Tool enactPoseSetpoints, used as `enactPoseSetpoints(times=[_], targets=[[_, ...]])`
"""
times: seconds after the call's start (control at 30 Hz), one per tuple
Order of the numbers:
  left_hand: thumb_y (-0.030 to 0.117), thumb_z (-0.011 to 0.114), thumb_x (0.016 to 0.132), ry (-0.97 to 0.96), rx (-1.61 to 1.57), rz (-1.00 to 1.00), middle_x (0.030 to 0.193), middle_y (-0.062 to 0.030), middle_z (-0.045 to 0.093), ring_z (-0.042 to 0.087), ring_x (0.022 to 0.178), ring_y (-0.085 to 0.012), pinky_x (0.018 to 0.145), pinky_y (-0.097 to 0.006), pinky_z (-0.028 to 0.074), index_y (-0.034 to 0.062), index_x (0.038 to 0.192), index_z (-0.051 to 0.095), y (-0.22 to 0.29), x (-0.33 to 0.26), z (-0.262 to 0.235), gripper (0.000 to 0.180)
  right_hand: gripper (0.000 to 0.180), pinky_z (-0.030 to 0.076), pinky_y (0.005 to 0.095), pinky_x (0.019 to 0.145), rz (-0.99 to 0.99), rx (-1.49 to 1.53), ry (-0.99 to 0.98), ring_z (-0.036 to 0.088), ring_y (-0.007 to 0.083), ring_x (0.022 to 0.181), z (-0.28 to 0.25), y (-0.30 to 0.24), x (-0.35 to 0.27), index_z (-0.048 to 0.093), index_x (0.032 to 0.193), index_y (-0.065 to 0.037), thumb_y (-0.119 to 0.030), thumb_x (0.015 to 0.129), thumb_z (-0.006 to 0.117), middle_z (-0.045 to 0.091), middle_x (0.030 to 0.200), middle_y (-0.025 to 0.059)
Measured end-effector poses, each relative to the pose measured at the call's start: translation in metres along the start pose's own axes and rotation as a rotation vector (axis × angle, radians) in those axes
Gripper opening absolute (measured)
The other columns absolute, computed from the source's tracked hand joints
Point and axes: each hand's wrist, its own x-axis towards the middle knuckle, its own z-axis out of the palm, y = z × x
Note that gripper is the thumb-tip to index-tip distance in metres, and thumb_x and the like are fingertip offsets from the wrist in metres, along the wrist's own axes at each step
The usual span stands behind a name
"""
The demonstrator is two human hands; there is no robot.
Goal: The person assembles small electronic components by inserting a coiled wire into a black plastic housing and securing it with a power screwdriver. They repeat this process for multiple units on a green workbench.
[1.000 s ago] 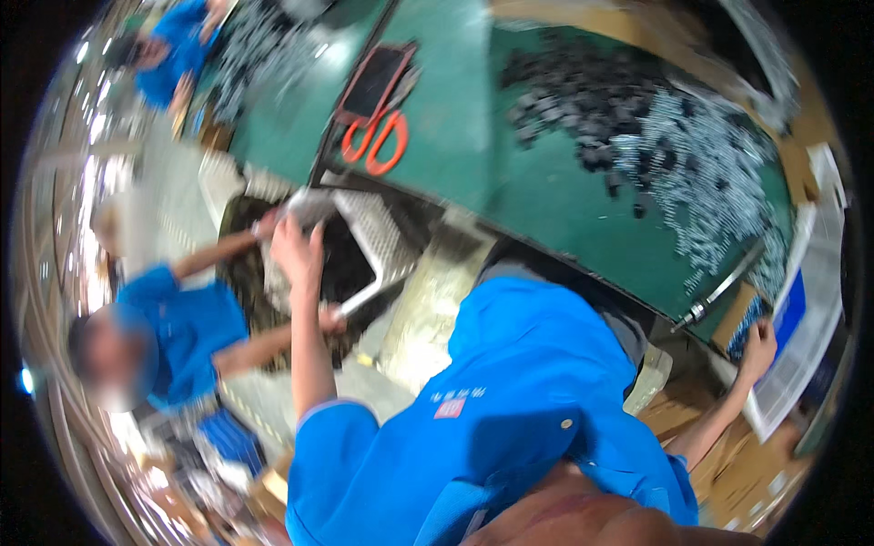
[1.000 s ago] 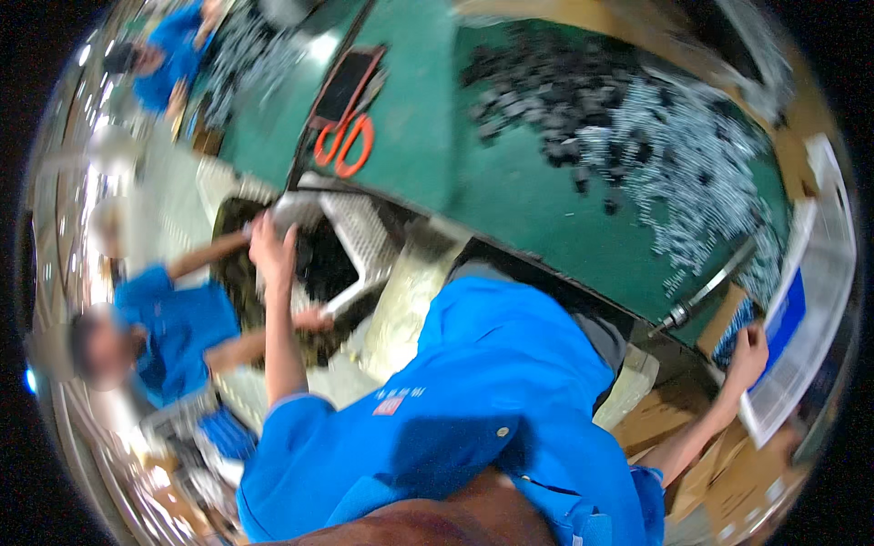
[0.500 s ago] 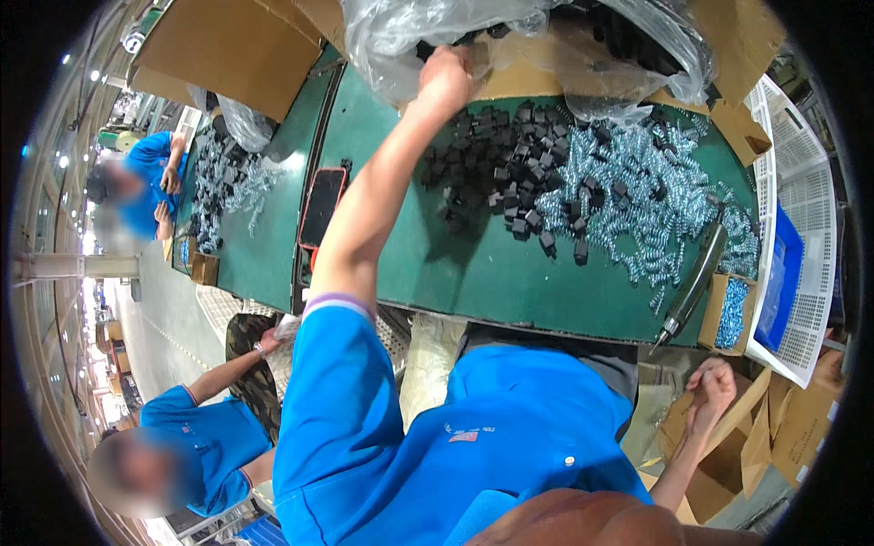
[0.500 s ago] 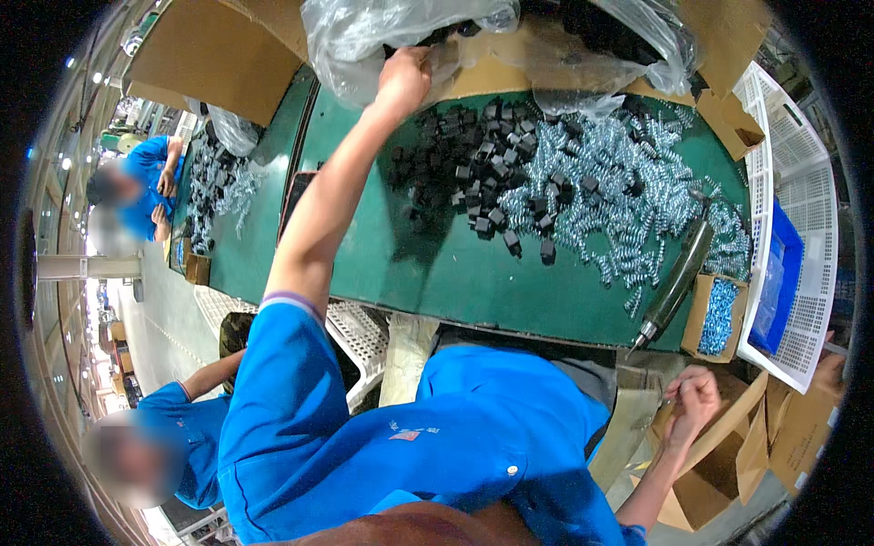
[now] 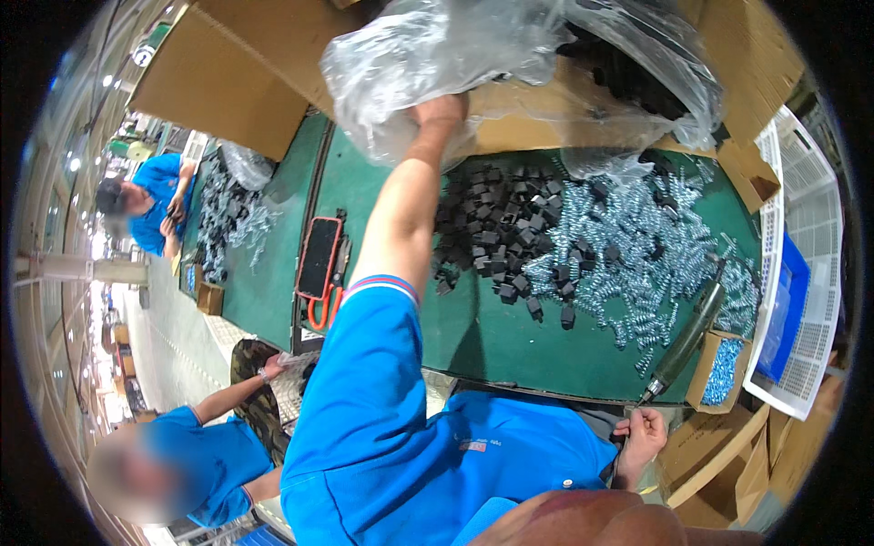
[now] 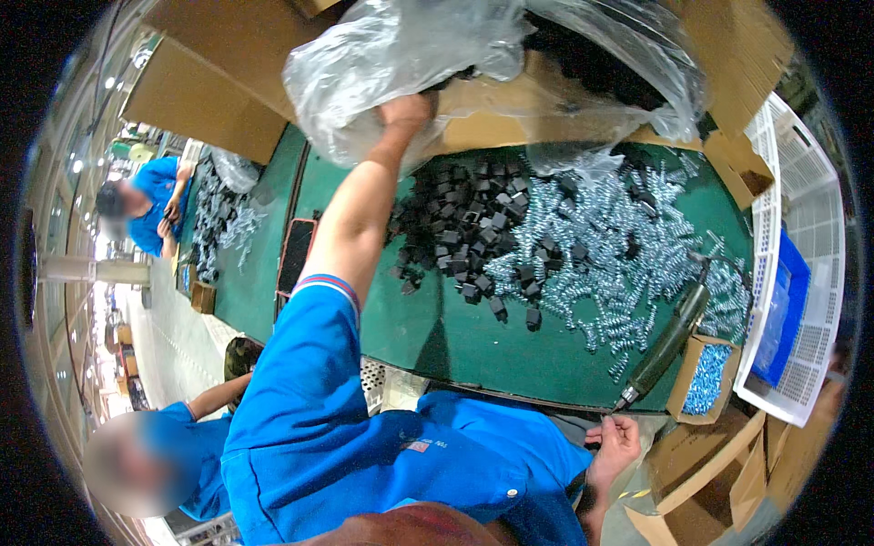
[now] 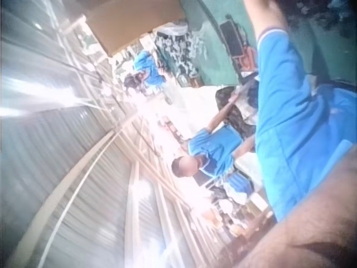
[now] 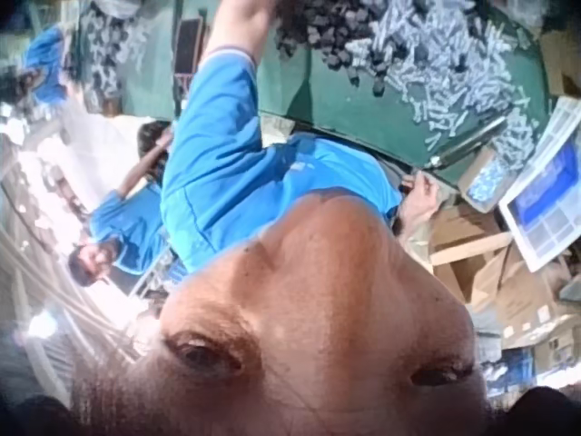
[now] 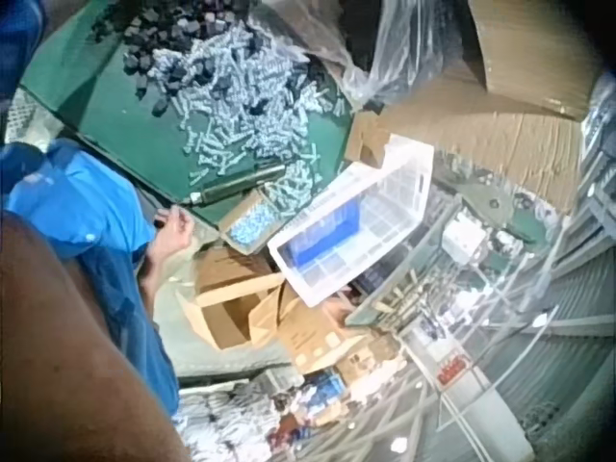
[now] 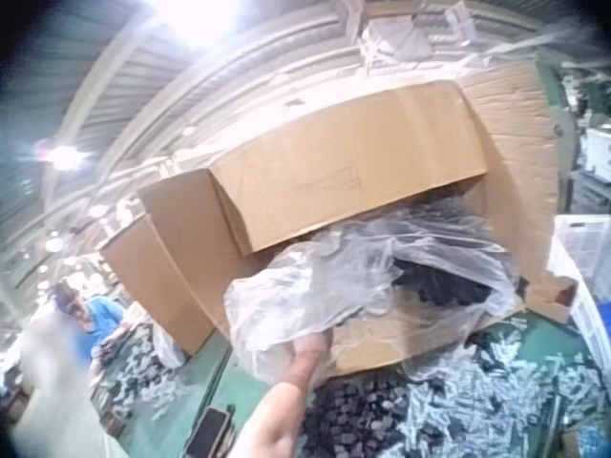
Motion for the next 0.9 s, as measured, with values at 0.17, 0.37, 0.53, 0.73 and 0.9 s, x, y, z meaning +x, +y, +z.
enactPoseSetpoints(times=[0.17,0.37,0.53,0.73,0.9], targets=[[0.047,0.064,0.081,-0.453,0.195,-0.127,0.145,-0.0174,0.045,0.048,0.128,-0.0362,0.104,-0.057,0.033,0.0128,0.139,0.048,0.03,-0.015,-0.024,0.069,0.006,0.049,0.0239,0.047,-0.051,0.004,0.016,0.06,0.0124,0.057,0.003,0.009,0.004,0.056,0.092,0.001,-0.004,0.093,0.06,0.058,0.072,0.0062],[0.028,0.074,0.073,-0.003,0.239,0.523,0.114,-0.0125,0.06,0.06,0.107,-0.0315,0.088,-0.047,0.046,0.0046,0.131,0.05,0.056,-0.088,-0.033,0.067,0.007,0.052,0.0256,0.057,0.117,0.176,-0.023,0.063,0.0149,0.069,0.009,0.018,-0.019,0.055,0.097,-0.002,-0.006,0.094,0.06,0.059,0.079,0.0055],[0.002,0.07,0.063,0.093,0.055,0.494,0.098,-0.018,0.062,0.063,0.088,-0.0324,0.075,-0.046,0.048,-0.0022,0.127,0.048,0.035,-0.11,-0.078,0.068,0.015,0.056,0.0296,0.07,0.248,0.421,-0.073,0.065,0.0196,0.081,0.014,0.036,-0.011,0.056,0.105,-0.001,-0.005,0.092,0.063,0.062,0.091,0.0088],[-0.009,0.059,0.065,0.305,-0.599,0.536,0.111,-0.0183,0.062,0.061,0.099,-0.0372,0.089,-0.041,0.05,0.0014,0.131,0.053,0.049,-0.203,-0.168,0.067,0.013,0.053,0.0316,0.081,0.246,0.656,-0.193,0.063,0.0203,0.091,0.018,0.039,-0.01,0.059,0.105,0.0,-0.01,0.097,0.057,0.064,0.096,0.0102],[-0.005,0.064,0.055,0.067,-0.727,0.919,0.109,-0.0161,0.065,0.062,0.104,-0.0345,0.096,-0.049,0.046,-0.0004,0.117,0.064,0.066,-0.33,-0.163,0.062,0.007,0.056,0.0272,0.078,0.305,0.745,-0.125,0.067,0.0173,0.089,0.008,0.046,-0.01,0.059,0.099,-0.004,-0.01,0.096,0.059,0.066,0.093,0.0084]])
